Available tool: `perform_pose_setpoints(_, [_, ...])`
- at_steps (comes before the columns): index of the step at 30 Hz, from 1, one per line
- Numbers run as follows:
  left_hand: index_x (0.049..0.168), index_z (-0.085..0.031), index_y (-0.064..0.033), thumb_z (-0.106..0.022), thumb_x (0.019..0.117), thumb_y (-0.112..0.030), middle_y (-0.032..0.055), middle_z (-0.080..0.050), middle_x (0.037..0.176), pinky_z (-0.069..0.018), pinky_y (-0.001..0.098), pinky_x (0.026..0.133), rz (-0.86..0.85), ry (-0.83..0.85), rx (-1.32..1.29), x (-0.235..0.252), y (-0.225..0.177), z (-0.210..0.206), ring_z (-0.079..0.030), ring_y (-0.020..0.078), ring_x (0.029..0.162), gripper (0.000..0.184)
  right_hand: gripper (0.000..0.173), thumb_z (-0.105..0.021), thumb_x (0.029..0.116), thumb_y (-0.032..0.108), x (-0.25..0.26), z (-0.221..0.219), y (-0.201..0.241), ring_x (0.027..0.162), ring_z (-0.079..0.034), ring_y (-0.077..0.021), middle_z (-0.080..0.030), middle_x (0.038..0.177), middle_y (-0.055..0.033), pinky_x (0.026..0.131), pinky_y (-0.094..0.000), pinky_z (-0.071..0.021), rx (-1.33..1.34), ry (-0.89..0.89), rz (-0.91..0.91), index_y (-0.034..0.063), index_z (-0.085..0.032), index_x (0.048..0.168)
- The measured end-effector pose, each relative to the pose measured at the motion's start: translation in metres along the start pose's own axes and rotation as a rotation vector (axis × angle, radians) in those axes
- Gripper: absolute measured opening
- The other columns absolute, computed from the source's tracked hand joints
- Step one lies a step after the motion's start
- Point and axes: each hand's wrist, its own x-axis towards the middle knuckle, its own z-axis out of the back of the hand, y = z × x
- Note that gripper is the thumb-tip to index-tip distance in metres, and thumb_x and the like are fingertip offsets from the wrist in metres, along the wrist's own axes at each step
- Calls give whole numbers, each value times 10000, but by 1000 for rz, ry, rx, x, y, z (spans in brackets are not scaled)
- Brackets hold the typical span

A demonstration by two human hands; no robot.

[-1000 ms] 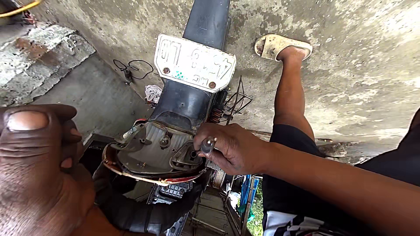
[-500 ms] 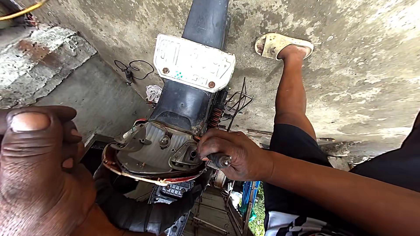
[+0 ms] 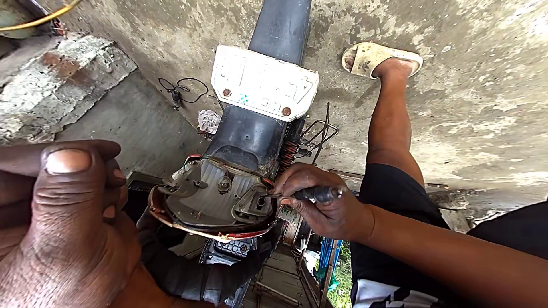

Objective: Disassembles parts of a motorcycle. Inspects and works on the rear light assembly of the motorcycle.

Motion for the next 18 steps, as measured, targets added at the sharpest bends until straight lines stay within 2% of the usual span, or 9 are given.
perform_pose_setpoints(3, [1093, -624, -138, -527, 1074, -228, -110, -551, 786, -390, 130, 539, 4, 13, -15, 0, 0, 0, -470, 0, 594, 134, 90, -607, 1018, 73, 6, 6, 2, 950, -686, -113, -677, 1034, -59, 811, -283, -624, 31, 16, -79, 21, -626, 1089])
perform_pose_setpoints(12, [1042, -625, -147, -529, 1067, -213, -112, -559, 773, -395, 106, 532, 42, -6, -62, 0, -3, -1, -478, -11, 581, 119, 107, -606, 1027, 89, 5, 3, -3, 933, -683, -92, -682, 1027, -57, 820, -257, -614, 101, 53, -147, 14, -617, 1103])
perform_pose_setpoints(18, [1032, -620, -138, -534, 1051, -192, -99, -578, 785, -404, 129, 532, 27, 2, -55, 4, -4, -1, -487, 5, 590, 103, 111, -608, 1024, 82, 7, 2, -5, 928, -674, -89, -674, 1035, -60, 823, -259, -609, 147, 69, -191, 9, -625, 1105])
